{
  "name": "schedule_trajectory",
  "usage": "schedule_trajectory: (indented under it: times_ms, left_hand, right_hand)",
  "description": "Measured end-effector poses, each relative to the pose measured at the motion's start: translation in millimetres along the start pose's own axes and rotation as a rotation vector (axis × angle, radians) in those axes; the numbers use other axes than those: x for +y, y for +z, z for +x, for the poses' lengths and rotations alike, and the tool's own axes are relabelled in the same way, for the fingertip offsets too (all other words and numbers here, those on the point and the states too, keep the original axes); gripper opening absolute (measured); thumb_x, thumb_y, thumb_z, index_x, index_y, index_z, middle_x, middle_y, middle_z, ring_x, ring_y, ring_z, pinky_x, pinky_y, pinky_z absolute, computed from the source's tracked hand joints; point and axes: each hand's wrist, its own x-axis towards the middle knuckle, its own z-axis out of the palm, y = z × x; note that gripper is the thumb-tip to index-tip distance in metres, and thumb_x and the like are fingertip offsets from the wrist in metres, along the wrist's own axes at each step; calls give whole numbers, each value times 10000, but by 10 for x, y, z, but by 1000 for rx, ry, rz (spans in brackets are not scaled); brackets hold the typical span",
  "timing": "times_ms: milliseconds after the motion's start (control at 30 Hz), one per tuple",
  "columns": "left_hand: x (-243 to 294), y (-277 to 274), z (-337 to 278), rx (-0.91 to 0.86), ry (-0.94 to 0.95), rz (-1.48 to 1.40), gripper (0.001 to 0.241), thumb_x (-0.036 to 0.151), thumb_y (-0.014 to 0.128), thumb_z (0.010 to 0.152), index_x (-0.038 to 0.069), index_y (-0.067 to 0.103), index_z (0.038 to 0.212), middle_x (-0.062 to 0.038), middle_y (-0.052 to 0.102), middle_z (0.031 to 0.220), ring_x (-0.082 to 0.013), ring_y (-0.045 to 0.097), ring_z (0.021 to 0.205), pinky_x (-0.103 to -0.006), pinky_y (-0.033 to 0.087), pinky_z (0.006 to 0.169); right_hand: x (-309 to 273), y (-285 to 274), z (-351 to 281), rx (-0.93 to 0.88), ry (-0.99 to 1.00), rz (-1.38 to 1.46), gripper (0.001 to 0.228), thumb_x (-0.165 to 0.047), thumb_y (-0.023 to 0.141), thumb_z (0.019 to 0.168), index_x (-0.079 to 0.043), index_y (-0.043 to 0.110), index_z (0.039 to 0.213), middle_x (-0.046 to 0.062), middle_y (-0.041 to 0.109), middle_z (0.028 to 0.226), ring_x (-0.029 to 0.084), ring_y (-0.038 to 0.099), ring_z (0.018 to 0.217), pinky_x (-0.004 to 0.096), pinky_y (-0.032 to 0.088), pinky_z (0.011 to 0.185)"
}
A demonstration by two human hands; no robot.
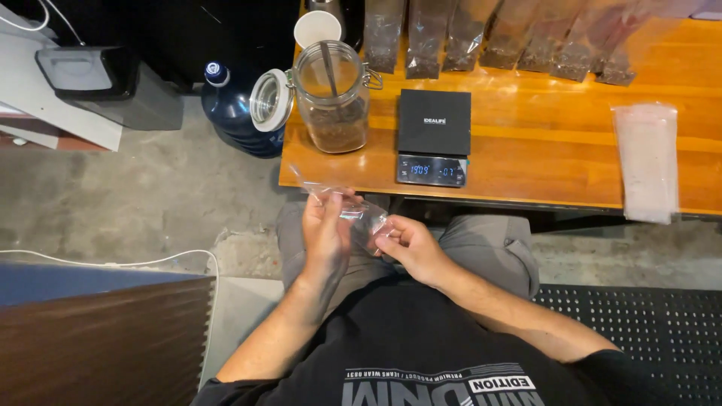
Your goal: Scooping coffee beans from a glass jar into a small plastic bag on a digital scale using a spoon to reach a precise weight.
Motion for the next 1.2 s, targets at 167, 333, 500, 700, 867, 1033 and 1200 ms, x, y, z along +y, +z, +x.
schedule_trajectory:
  times_ms: [167,333,500,700,867,1033,1200]
  left_hand:
    - [117,263,-82,-110,24,-20,208,272,634,1032,129,490,1078,-194,751,1126,-300,755,1045,-421,624,883]
    - [196,298,-31,-252,208,103,230,199,634,1035,79,438,1039,-274,738,900,-367,770,922,-397,612,822]
    - [578,501,-215,-392,409,585,180,113,701,979,66,527,971,-171,775,889,-257,769,881,-360,582,835]
    - [609,362,-195,-406,686,998,182,69,782,857,106,631,953,-59,763,798,-286,752,783,-383,563,892]
    - [622,295,-159,-419,837,1150,255,56,816,826,76,642,1012,-82,741,816,-308,728,782,-460,523,984]
    - [734,238,-149,-456,882,1263,401,39,829,774,102,666,1134,-23,752,929,-248,728,869,-472,479,1033]
    - [959,236,-143,-658,864,1381,603,19,813,744,64,622,1314,-59,732,1003,-283,710,929,-439,521,958]
  right_hand:
    - [-116,49,30,103,78,25,156,-103,700,940,32,733,1011,164,773,788,171,731,682,270,573,676]
    - [-313,-50,94,164,-120,-110,396,-172,762,900,24,648,1225,176,771,1008,167,736,796,307,576,766]
    - [-1116,132,-2,279,-596,-511,175,-47,719,923,25,688,1079,142,715,951,193,691,759,320,561,767]
    - [-1504,459,-38,225,-914,-809,259,-129,824,819,-16,775,1047,103,761,1003,183,696,618,312,592,630]
    - [-1582,533,74,154,-808,-871,248,-114,792,851,-16,747,1074,107,752,971,233,677,571,345,571,556]
    - [-1787,555,109,-53,-649,-877,113,-97,690,920,-80,766,1002,114,781,1021,365,741,788,404,599,626]
    - [-1858,498,140,-342,-622,-1029,194,-2,577,968,39,662,1138,261,769,959,497,700,796,578,557,677]
